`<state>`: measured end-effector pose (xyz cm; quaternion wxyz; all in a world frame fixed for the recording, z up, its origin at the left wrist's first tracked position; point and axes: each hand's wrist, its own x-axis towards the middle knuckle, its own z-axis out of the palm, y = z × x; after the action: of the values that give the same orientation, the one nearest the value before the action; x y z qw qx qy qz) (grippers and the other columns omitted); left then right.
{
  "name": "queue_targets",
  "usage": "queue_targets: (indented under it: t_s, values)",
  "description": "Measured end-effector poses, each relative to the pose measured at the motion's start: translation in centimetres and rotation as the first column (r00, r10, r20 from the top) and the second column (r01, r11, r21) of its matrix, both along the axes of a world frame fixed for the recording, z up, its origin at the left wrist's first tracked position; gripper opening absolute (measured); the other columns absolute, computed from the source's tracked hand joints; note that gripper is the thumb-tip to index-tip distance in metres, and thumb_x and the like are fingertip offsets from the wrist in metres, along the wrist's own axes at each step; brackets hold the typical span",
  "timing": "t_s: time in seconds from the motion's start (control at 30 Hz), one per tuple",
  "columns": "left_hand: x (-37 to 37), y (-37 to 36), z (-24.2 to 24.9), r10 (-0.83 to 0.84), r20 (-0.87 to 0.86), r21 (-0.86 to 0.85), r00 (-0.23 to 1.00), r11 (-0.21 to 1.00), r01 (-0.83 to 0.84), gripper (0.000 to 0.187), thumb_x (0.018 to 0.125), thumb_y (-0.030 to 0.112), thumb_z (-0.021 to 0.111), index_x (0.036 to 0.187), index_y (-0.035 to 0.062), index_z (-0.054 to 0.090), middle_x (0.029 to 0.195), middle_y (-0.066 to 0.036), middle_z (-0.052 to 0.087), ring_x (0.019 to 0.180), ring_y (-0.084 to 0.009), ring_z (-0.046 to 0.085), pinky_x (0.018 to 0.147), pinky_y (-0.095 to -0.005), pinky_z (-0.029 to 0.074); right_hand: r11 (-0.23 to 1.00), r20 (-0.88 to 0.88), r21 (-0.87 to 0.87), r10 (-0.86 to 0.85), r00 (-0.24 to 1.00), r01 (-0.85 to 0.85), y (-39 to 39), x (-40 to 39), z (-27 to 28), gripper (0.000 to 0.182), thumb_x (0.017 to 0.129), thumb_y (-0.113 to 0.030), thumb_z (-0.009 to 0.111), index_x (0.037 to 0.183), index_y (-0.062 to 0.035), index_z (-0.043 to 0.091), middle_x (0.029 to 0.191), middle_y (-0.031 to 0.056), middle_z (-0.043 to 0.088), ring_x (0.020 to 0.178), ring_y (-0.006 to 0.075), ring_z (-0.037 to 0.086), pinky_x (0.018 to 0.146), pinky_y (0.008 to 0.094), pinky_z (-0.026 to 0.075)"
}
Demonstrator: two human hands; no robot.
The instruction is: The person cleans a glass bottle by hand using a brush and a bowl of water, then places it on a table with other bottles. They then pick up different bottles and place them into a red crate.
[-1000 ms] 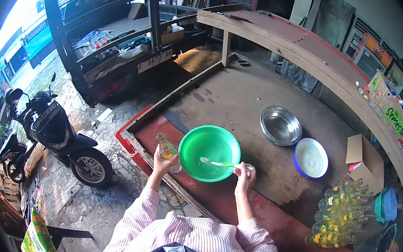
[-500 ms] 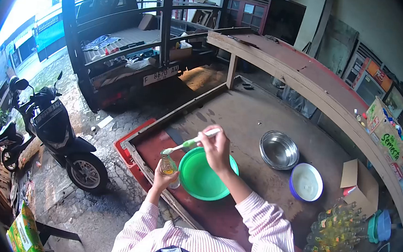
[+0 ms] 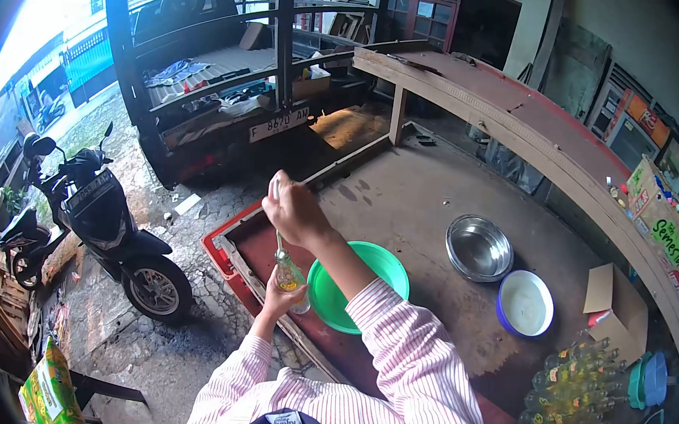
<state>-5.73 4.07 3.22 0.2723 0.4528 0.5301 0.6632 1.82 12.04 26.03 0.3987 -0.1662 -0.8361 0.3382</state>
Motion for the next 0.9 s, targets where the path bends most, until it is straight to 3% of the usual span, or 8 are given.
queue_targets:
  t_s: [0.1,0.27,0.37,0.47,0.67,0.8,0.83,0.9]
  values:
    - [-0.2,0.3,-0.3,-0.002,-0.026,0.019,1.000,1.000,0.002,0.043,0.063,0.005,0.070,0.097,0.0038,0.044,0.080,0.000,0.052,0.074,-0.0061,0.050,0.067,-0.0225,0.043,0.997,0.230,0.065,0.026,0.973,-0.042,0.5,-0.8,-3.4,0.015,0.075,-0.011,0.052,0.077,0.0003,0.043,0.067,0.0214,0.057,0.069,0.0373,0.057,0.058,0.0414,0.045]
    - [-0.1,0.2,0.1,-0.020,0.031,0.001,0.999,1.000,0.020,0.042,0.063,0.005,0.071,0.096,0.0038,0.045,0.080,0.000,0.052,0.073,-0.0057,0.049,0.067,-0.0219,0.043,1.000,0.125,0.001,0.009,0.992,-0.009,0.4,-0.7,-1.0,0.016,0.075,-0.011,0.054,0.078,0.0006,0.043,0.065,0.0206,0.057,0.070,0.0388,0.056,0.061,0.0441,0.044]
    - [-0.2,0.4,-1.0,-0.015,-0.027,0.025,1.000,1.000,0.016,0.040,0.064,0.005,0.070,0.095,0.0040,0.045,0.080,0.000,0.052,0.073,-0.0061,0.049,0.067,-0.0220,0.043,0.997,0.302,0.042,0.049,0.952,-0.064,0.8,-1.0,-4.3,0.017,0.075,-0.013,0.053,0.081,-0.0012,0.043,0.070,0.0217,0.057,0.073,0.0386,0.056,0.062,0.0456,0.045]
    - [-0.2,0.3,-0.7,-0.021,-0.012,0.035,1.000,0.999,0.022,0.041,0.064,0.006,0.070,0.096,0.0041,0.045,0.079,0.000,0.051,0.073,-0.0067,0.049,0.067,-0.0221,0.043,0.998,0.234,0.064,-0.027,0.972,0.012,0.6,-1.1,-2.3,0.016,0.075,-0.012,0.055,0.077,-0.0008,0.044,0.067,0.0160,0.056,0.069,0.0326,0.057,0.060,0.0387,0.043]
    - [-0.1,0.3,-0.5,-0.038,0.028,0.011,0.999,0.999,0.037,0.045,0.064,0.004,0.071,0.100,0.0042,0.043,0.080,0.000,0.052,0.074,-0.0071,0.049,0.066,-0.0227,0.044,0.999,0.408,0.047,0.006,0.913,-0.028,1.3,-1.2,-4.1,0.021,0.074,-0.017,0.057,0.080,0.0004,0.048,0.075,0.0190,0.058,0.077,0.0352,0.057,0.066,0.0392,0.045]
    - [-0.2,0.3,-0.5,-0.016,-0.014,0.008,1.000,1.000,0.016,0.044,0.065,0.000,0.069,0.101,0.0029,0.043,0.082,-0.002,0.053,0.073,-0.0089,0.052,0.063,-0.0227,0.046,0.999,0.433,0.000,0.034,0.901,-0.038,0.7,-0.6,-0.1,0.017,0.073,-0.015,0.053,0.083,-0.0009,0.051,0.084,0.0190,0.059,0.085,0.0345,0.056,0.073,0.0413,0.045]
    - [-0.1,0.3,0.0,-0.031,-0.009,0.008,0.999,0.999,0.031,0.044,0.065,-0.001,0.069,0.101,0.0028,0.043,0.082,-0.002,0.054,0.073,-0.0089,0.053,0.063,-0.0227,0.046,0.999,0.326,-0.008,0.049,0.944,-0.049,0.8,-0.7,-0.6,0.017,0.073,-0.012,0.057,0.077,0.0015,0.047,0.075,0.0185,0.057,0.075,0.0348,0.057,0.065,0.0386,0.045]
    - [0.2,0.0,0.8,-0.042,0.008,0.008,0.999,0.999,0.042,0.045,0.065,-0.002,0.068,0.102,0.0027,0.043,0.083,-0.002,0.054,0.073,-0.0087,0.054,0.063,-0.0225,0.047,0.999,0.374,-0.008,0.048,0.926,-0.049,0.9,-1.1,-2.4,0.017,0.073,-0.011,0.056,0.078,0.0023,0.047,0.074,0.0189,0.057,0.075,0.0346,0.057,0.065,0.0380,0.045]
